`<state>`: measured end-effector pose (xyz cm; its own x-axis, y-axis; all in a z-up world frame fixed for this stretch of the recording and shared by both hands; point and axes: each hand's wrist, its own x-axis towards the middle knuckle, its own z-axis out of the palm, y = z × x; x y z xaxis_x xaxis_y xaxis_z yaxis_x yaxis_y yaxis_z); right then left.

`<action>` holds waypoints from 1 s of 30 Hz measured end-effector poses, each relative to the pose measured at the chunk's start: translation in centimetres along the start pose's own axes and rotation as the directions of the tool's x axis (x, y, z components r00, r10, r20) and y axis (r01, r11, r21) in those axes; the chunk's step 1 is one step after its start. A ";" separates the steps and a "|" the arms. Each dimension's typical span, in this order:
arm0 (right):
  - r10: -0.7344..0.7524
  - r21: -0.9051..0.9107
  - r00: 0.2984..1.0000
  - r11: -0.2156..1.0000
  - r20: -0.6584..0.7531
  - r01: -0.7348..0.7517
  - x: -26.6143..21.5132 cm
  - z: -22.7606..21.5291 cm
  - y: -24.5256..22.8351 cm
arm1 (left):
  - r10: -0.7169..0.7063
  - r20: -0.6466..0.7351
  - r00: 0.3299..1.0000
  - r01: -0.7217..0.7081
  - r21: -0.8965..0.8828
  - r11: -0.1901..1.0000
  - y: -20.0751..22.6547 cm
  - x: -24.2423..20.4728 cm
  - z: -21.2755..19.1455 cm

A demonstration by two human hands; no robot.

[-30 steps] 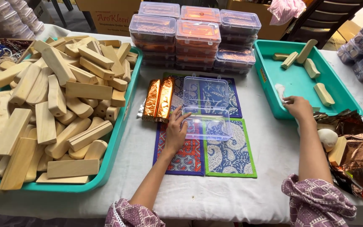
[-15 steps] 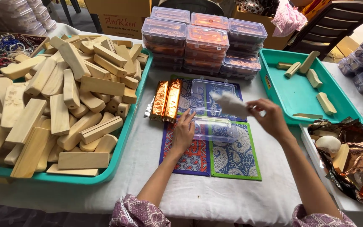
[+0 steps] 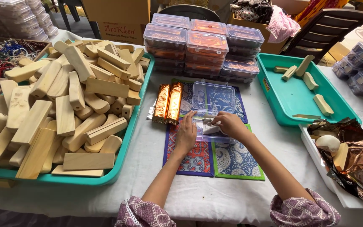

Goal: The person wipes a wooden block with a white cloth, then wraps it in a sheet of copper foil. They place the wrapped block into a clear plastic container, add a small white cloth, and close the lid.

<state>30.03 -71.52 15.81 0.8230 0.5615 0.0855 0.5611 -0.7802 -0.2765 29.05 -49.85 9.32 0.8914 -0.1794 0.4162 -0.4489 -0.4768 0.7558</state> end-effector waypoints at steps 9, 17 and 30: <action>0.096 -0.081 0.965 0.990 -0.245 -0.119 4.5 3.9 -2.9 | -0.026 -0.040 0.999 0.024 -0.051 0.998 0.8 0.3 -0.6; -0.113 0.198 0.992 0.975 0.052 0.101 2.5 1.8 -0.4 | -0.068 -0.066 0.996 0.068 -0.006 0.998 0.0 0.5 0.1; 0.092 0.245 0.970 0.958 0.227 -0.148 2.1 2.3 -0.1 | -0.069 -0.068 0.995 0.075 0.089 0.993 0.7 0.4 0.3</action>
<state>31.52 -69.61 13.86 0.8294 0.5354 -0.1594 0.3944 -0.7633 -0.5117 29.12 -50.48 9.87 0.9139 -0.0876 0.3963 -0.3736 -0.5632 0.7370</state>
